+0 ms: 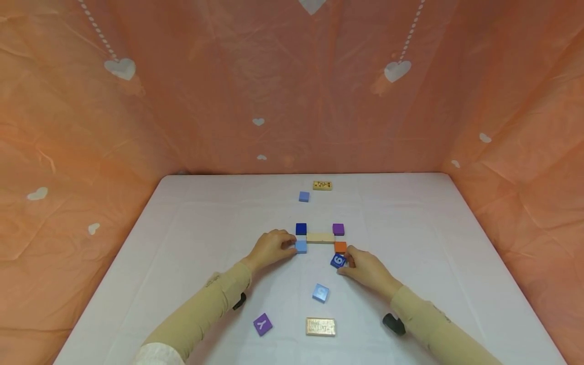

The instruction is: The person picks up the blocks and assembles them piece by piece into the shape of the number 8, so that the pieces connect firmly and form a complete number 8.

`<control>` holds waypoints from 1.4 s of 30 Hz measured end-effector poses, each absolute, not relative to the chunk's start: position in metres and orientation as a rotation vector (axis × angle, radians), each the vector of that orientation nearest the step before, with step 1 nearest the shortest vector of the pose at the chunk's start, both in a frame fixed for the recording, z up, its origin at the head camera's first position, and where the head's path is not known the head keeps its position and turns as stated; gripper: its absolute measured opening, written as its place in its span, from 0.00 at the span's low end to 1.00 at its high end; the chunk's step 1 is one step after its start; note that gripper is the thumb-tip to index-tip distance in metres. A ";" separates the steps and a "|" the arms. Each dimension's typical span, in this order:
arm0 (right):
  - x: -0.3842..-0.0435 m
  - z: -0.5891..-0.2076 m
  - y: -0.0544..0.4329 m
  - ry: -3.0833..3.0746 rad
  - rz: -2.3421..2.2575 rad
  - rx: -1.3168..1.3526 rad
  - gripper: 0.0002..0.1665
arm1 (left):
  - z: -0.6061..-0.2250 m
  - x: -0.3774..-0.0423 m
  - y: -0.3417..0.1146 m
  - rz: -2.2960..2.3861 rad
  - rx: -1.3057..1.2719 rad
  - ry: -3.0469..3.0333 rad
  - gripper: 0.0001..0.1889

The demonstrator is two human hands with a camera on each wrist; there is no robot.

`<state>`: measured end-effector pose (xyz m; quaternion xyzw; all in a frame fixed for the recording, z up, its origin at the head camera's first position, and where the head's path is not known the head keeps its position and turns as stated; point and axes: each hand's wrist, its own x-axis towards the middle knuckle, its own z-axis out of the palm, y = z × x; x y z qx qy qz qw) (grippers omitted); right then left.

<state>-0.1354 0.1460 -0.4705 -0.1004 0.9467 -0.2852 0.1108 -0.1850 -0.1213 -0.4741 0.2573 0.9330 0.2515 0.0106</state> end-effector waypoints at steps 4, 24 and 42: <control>-0.136 -0.472 0.146 2.787 -0.828 -0.306 0.18 | -0.473 -0.185 -0.121 0.787 0.823 2.916 0.15; -0.134 -0.471 0.144 2.753 -0.854 -0.237 0.19 | -0.477 -0.185 -0.122 0.759 0.824 2.923 0.15; -0.132 -0.471 0.141 2.760 -0.843 -0.211 0.23 | -0.475 -0.184 -0.124 0.775 0.874 2.921 0.15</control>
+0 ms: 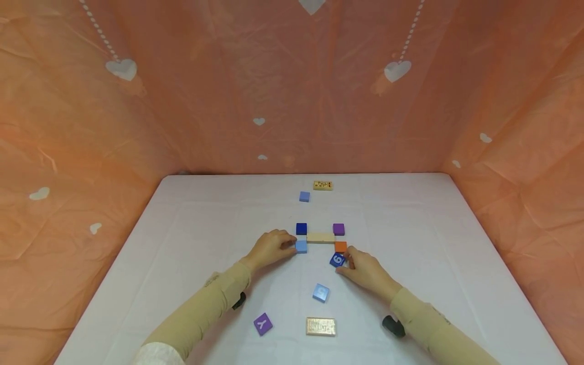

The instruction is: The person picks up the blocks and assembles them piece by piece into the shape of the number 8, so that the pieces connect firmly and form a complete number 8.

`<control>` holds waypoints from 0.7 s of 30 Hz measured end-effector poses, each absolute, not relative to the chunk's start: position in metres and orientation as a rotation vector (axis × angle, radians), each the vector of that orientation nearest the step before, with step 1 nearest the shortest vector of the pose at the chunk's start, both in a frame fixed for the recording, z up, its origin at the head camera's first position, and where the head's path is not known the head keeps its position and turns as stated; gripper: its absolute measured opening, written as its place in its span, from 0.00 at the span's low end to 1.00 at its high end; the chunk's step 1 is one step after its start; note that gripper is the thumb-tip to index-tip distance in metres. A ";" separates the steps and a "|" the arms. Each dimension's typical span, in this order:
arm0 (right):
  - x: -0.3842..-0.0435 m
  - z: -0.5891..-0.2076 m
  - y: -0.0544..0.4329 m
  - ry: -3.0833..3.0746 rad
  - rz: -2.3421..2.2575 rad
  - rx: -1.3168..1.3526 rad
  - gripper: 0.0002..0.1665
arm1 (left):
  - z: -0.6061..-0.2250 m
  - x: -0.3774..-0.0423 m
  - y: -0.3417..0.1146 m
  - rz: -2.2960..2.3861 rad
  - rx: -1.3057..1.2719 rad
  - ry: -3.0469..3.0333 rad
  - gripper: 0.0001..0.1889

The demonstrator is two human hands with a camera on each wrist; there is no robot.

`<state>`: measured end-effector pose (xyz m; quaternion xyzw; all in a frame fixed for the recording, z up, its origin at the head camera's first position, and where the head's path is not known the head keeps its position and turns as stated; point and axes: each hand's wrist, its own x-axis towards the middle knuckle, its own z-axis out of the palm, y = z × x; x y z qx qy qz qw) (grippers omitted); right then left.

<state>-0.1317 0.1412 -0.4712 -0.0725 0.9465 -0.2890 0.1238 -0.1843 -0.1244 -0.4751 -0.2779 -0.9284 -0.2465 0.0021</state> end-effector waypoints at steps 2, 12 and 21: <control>-0.132 -0.471 0.141 2.761 -0.841 -0.206 0.23 | -0.475 -0.185 -0.124 -0.776 -0.875 -2.910 0.14; -0.131 -0.473 0.143 2.753 -0.868 -0.214 0.24 | -0.476 -0.185 -0.123 -0.739 -0.861 -2.915 0.15; -0.132 -0.474 0.143 2.748 -0.881 -0.221 0.24 | -0.475 -0.185 -0.125 -0.789 -0.830 -2.967 0.17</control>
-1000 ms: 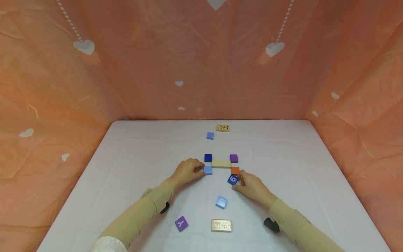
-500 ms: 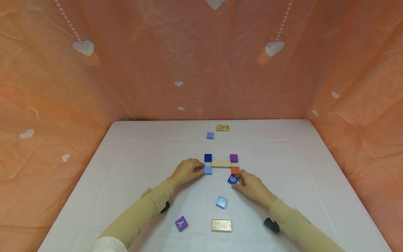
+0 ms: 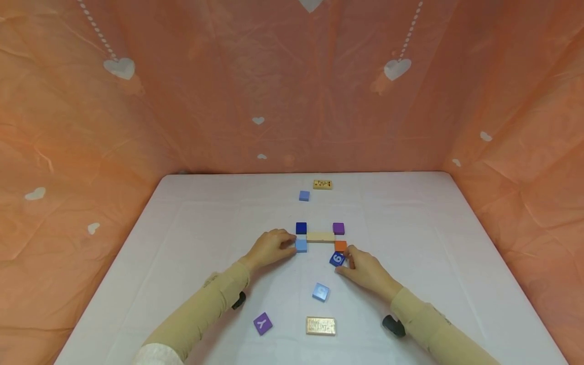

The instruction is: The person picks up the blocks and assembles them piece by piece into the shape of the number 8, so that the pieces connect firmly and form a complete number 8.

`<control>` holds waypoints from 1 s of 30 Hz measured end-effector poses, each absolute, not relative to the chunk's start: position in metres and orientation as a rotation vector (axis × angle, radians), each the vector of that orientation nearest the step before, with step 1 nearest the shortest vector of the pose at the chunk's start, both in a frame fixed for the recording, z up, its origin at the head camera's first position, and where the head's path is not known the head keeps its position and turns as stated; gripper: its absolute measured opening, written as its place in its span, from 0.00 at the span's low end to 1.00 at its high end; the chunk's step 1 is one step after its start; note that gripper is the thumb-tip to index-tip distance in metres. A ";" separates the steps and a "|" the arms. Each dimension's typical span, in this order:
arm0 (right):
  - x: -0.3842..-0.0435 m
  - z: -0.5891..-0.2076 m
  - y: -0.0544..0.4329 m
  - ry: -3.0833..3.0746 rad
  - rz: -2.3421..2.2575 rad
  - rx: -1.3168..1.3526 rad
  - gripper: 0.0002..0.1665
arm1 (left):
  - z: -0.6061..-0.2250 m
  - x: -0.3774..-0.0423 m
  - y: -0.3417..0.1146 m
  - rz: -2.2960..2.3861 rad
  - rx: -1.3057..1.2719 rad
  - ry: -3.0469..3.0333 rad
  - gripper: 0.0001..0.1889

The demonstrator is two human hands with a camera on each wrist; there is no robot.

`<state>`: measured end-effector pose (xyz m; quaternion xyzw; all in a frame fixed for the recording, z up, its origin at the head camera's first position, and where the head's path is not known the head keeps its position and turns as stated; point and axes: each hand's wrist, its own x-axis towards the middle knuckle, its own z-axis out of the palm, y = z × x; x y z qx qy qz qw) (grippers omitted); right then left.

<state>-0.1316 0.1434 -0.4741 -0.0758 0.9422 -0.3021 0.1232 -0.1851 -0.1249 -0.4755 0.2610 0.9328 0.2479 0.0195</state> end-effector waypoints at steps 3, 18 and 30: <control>-0.132 -0.474 0.143 2.745 -0.880 -0.223 0.25 | -0.473 -0.184 -0.125 0.804 0.755 2.884 0.18; -0.132 -0.472 0.144 2.761 -0.860 -0.229 0.24 | -0.461 -0.154 -0.092 0.745 1.165 2.629 0.15; -0.130 -0.473 0.146 2.779 -0.867 -0.277 0.22 | -0.464 -0.140 -0.088 0.581 1.275 2.467 0.17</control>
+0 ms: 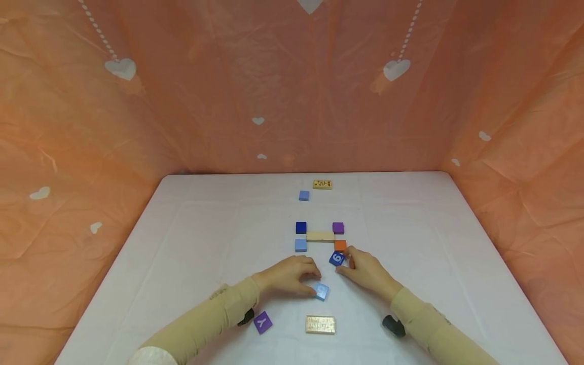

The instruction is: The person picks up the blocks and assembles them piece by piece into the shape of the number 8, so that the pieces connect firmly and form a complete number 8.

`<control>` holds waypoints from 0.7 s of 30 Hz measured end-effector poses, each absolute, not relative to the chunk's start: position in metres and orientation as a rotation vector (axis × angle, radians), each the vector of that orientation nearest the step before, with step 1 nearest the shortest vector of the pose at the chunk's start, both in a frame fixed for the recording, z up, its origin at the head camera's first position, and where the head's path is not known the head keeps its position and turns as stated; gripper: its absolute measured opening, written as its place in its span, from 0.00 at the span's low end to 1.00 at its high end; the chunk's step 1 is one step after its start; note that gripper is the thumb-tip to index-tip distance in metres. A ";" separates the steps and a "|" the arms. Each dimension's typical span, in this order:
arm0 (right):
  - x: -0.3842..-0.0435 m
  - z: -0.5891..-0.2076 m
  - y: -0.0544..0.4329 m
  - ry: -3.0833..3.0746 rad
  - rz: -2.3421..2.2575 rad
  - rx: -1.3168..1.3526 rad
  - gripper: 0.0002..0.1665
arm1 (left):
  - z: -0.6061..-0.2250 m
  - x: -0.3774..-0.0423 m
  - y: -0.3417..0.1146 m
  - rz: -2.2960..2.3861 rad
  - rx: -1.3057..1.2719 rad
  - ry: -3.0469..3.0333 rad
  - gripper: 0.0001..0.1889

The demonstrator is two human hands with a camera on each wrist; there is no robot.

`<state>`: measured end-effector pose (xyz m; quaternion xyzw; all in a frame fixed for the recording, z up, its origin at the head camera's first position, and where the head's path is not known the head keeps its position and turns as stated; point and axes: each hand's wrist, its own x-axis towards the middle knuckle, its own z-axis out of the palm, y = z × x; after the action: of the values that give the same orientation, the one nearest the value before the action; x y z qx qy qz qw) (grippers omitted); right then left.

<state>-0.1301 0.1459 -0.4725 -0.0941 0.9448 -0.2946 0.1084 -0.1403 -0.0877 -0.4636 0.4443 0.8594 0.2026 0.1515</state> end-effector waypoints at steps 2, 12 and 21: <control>-0.130 -0.473 0.146 2.778 -0.872 -0.276 0.22 | -0.464 -0.140 -0.088 0.552 1.290 2.475 0.17; -0.129 -0.472 0.146 2.779 -0.887 -0.275 0.22 | -0.468 -0.140 -0.086 0.490 1.342 2.523 0.15; -0.129 -0.473 0.146 2.771 -0.881 -0.248 0.23 | -0.469 -0.140 -0.089 0.510 1.213 2.674 0.15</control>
<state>-0.1294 0.1460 -0.4730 -0.0845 0.9436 -0.3001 0.1117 -0.1398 -0.0891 -0.4692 0.4058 0.8943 0.1705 0.0807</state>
